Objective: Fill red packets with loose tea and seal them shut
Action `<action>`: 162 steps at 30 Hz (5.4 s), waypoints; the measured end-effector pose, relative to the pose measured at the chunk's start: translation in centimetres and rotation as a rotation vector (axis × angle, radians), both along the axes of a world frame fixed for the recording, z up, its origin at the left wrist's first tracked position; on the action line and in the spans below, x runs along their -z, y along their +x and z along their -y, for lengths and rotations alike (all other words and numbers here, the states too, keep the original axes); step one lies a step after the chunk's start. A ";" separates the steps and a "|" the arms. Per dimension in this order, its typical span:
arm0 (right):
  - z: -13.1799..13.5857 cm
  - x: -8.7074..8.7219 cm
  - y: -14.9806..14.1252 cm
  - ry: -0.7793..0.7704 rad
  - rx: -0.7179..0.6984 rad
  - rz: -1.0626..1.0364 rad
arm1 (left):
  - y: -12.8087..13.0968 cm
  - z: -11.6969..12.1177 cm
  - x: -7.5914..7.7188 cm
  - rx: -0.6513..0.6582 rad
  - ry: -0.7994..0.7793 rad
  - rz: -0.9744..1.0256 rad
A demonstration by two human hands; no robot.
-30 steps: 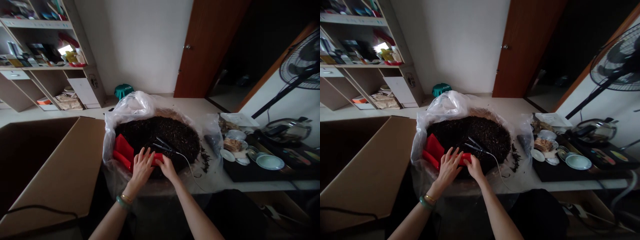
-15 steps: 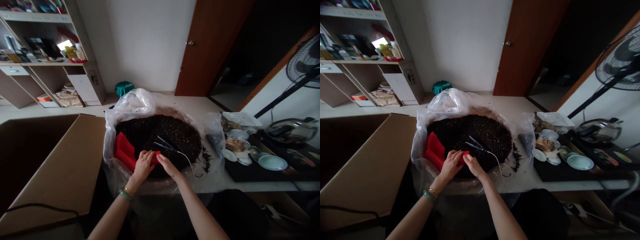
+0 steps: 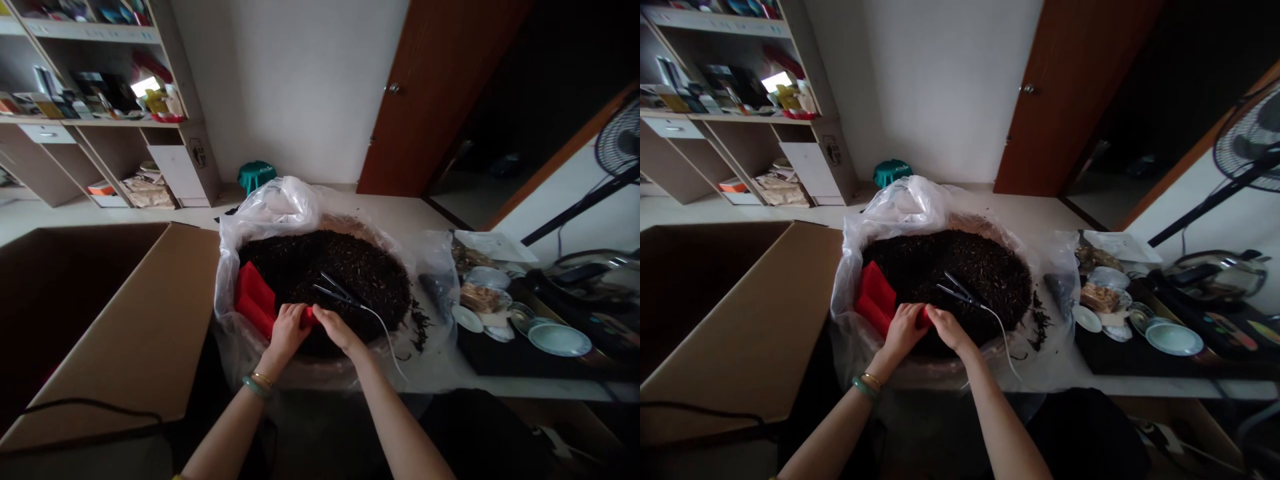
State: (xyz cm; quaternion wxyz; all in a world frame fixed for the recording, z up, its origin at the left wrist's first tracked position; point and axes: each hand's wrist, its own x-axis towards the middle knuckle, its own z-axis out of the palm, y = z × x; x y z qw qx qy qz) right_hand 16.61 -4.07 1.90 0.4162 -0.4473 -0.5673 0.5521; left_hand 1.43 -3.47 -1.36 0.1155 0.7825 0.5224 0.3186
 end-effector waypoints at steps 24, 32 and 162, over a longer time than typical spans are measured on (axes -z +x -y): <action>-6.3 3.5 -1.6 0.314 -0.001 1.082 | -0.6 -0.5 0.0 -0.207 -0.027 0.378; -5.9 1.3 1.4 0.277 0.114 0.834 | -0.5 -0.5 0.1 -0.208 -0.029 0.383; 0.3 -1.7 0.4 0.358 0.231 0.257 | -1.0 -0.6 -0.4 0.012 -0.476 1.081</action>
